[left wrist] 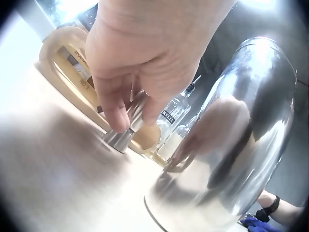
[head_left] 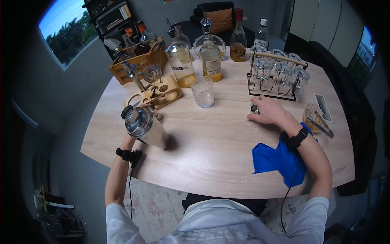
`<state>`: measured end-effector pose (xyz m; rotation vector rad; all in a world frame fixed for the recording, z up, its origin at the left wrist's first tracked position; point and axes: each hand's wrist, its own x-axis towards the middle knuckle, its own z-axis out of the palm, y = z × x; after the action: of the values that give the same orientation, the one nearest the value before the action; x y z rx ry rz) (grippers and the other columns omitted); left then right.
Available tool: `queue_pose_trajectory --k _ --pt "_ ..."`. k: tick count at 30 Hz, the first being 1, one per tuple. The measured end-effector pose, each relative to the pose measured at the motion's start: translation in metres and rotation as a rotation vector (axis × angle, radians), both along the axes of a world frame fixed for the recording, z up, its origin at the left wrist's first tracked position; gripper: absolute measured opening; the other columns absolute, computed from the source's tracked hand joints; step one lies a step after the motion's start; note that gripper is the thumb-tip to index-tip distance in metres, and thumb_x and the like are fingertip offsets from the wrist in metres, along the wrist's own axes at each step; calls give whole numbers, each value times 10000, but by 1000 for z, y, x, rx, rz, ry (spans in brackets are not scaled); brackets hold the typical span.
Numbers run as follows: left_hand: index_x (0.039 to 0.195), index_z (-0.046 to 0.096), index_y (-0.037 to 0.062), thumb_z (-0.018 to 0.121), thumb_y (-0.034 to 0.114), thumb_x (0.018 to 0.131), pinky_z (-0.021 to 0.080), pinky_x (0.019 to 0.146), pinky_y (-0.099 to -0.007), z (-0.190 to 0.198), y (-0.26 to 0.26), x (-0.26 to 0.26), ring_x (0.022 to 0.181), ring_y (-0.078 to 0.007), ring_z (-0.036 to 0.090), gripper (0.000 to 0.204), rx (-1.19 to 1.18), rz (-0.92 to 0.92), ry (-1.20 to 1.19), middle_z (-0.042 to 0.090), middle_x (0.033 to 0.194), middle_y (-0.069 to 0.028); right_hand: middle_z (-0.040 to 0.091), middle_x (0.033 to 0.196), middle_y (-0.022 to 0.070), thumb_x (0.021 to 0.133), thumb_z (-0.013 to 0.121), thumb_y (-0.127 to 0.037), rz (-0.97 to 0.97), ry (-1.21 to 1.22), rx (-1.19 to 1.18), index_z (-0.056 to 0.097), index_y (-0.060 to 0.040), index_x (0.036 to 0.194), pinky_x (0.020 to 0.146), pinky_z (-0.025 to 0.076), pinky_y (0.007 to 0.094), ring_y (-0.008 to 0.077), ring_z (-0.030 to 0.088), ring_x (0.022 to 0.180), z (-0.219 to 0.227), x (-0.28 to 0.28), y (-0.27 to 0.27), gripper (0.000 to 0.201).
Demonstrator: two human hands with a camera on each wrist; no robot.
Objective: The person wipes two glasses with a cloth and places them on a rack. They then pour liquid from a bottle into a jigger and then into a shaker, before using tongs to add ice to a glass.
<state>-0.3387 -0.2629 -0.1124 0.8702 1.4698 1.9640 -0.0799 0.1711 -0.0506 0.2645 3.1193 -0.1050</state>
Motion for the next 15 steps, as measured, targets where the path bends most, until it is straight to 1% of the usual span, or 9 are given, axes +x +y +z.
queue_pose_trajectory --k 2,4,6,8,10,11,13,14,15 --pt "1274 497 2 633 132 934 531 797 -306 6 12 8 916 -173 632 389 37 -44 24 640 1032 -103 625 1091 190 805 680 -460 -1 -60 -18 613 -65 1174 870 492 449 365 611 1038 -1 -5 4 545" --pt "1273 487 3 640 106 924 522 751 -288 10 19 15 860 -169 630 395 -426 311 517 644 976 -107 636 1058 185 806 679 -442 2 -119 -35 621 -65 1143 854 496 446 367 617 1014 -8 -8 7 509" --pt "1283 498 11 678 116 899 540 764 -293 13 19 15 864 -163 638 437 -436 313 513 629 1013 -104 648 973 206 796 665 -374 40 -12 -70 628 -32 997 822 497 459 368 622 960 -20 -9 13 398" --pt "1293 510 19 716 125 874 558 776 -299 10 14 11 868 -158 647 479 -447 315 507 615 1050 -100 649 960 199 793 652 -339 52 -18 -65 636 -42 1008 817 500 461 369 625 939 -24 -11 17 366" --pt "1323 491 8 711 145 879 546 847 -314 -4 -3 -4 947 -173 643 514 -40 59 -81 615 1134 -99 650 948 192 790 638 -303 74 -25 -55 644 -53 1019 812 502 462 371 628 917 -22 -12 17 340" --pt "1323 491 8 711 145 879 546 847 -314 -15 -15 -9 947 -173 643 514 -36 70 -81 615 1134 -99 651 966 185 797 636 -294 82 -9 -86 646 -62 1047 823 501 457 368 626 928 -15 -9 13 341" --pt "1243 556 11 649 113 909 517 844 -308 -39 -40 -6 903 -174 652 361 -164 462 428 685 1036 -95 651 984 178 805 633 -284 107 -1 -116 648 -70 1074 833 500 451 365 624 939 -1 -5 2 345" --pt "1243 556 11 649 113 909 517 844 -308 -23 -39 13 903 -174 652 361 -166 476 422 685 1036 -95 655 965 166 810 634 -279 153 49 -191 646 -73 1074 810 505 434 349 630 896 8 -4 -5 335" --pt "1191 593 15 642 98 907 519 849 -316 -4 -41 32 909 -172 650 300 -333 543 533 689 1020 -82 658 945 154 815 636 -273 196 98 -268 645 -77 1073 787 509 418 334 636 853 17 -3 -13 325"
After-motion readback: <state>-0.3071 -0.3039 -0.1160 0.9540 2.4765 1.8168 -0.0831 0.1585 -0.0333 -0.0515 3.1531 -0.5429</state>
